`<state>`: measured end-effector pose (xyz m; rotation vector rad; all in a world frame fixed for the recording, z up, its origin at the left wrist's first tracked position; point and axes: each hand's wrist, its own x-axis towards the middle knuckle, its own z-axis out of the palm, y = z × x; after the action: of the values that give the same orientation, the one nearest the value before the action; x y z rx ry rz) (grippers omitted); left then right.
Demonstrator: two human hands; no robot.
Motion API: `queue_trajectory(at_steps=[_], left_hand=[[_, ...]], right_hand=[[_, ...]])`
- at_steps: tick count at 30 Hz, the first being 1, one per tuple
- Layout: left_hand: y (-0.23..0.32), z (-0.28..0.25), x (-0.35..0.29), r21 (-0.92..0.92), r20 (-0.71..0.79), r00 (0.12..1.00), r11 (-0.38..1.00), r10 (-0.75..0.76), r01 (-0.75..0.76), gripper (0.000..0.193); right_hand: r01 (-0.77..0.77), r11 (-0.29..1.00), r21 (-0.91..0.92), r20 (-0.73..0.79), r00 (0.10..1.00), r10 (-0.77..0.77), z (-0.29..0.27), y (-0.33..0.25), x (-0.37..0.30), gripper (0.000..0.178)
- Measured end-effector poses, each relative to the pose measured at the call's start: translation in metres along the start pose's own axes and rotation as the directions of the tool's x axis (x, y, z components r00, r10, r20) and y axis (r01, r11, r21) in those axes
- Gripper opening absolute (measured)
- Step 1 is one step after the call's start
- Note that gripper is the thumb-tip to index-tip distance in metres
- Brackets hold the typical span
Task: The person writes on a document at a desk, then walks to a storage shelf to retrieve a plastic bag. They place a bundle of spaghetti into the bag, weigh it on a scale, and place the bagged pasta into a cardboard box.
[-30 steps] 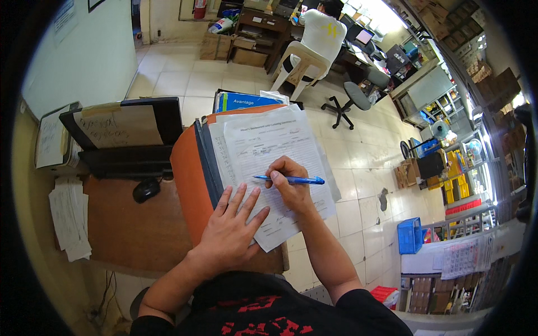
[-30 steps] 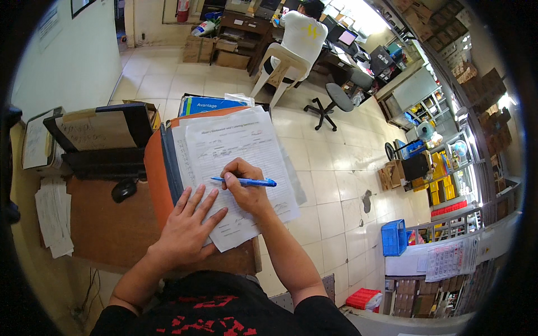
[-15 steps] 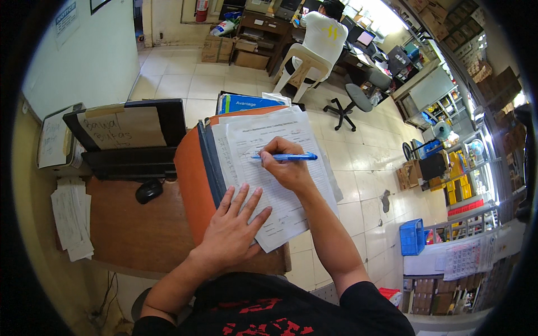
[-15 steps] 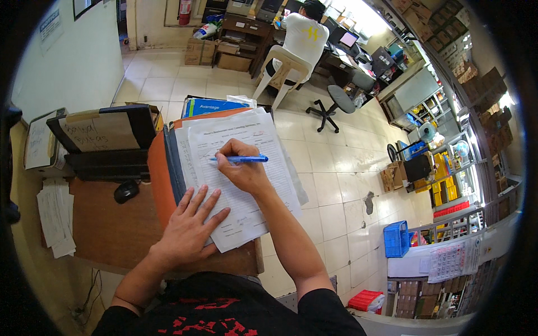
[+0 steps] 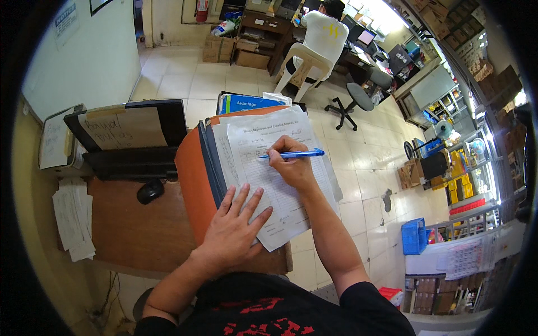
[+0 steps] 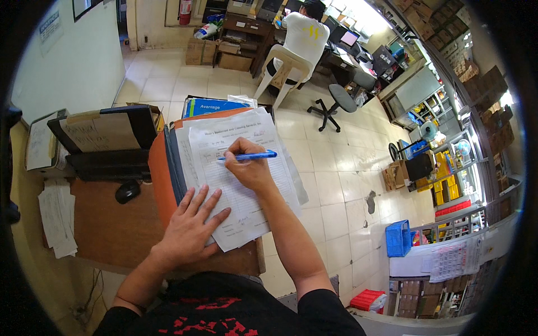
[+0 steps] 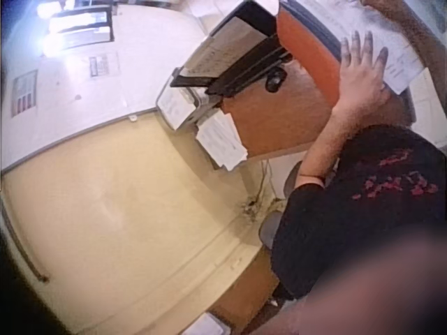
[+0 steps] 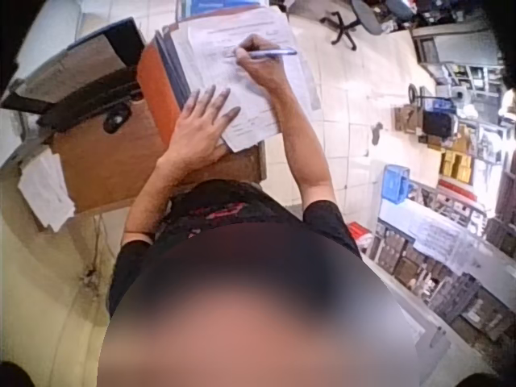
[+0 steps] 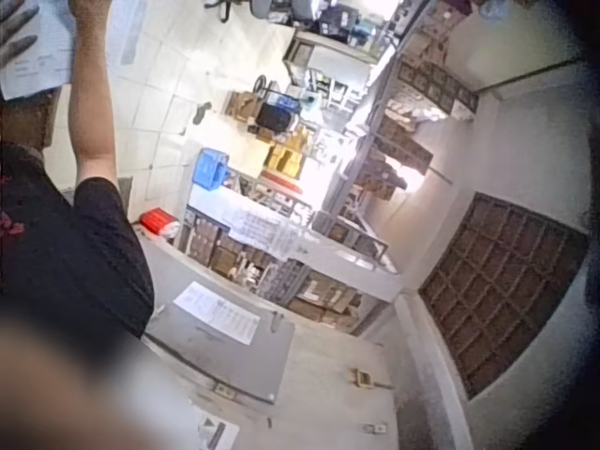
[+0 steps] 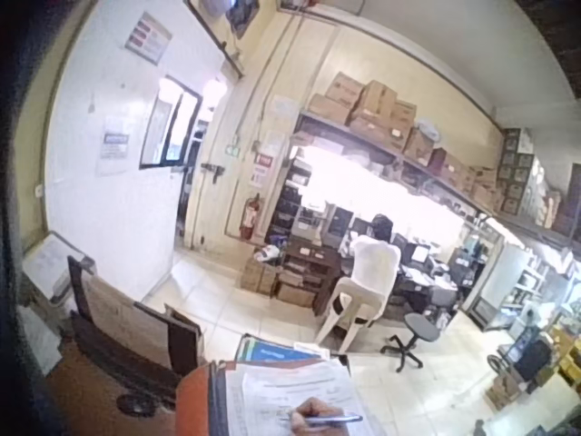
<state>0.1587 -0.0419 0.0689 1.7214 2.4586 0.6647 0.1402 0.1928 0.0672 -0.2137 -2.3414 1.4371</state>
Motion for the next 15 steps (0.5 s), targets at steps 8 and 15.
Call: queue_trajectory(at_steps=[8,15], left_hand=[[0.001,-0.001,0.001,0.018,0.019,1.0,1.0,0.002,-0.002,0.063],[0.001,-0.004,0.001,-0.016,-0.017,1.0,1.0,0.012,-0.012,0.059]], right_hand=[[0.053,0.997,-0.049,0.036,0.998,-0.051,-0.005,0.004,-0.005,0.012],[0.198,0.973,-0.12,0.083,0.978,-0.189,0.006,-0.003,-0.004,0.011]])
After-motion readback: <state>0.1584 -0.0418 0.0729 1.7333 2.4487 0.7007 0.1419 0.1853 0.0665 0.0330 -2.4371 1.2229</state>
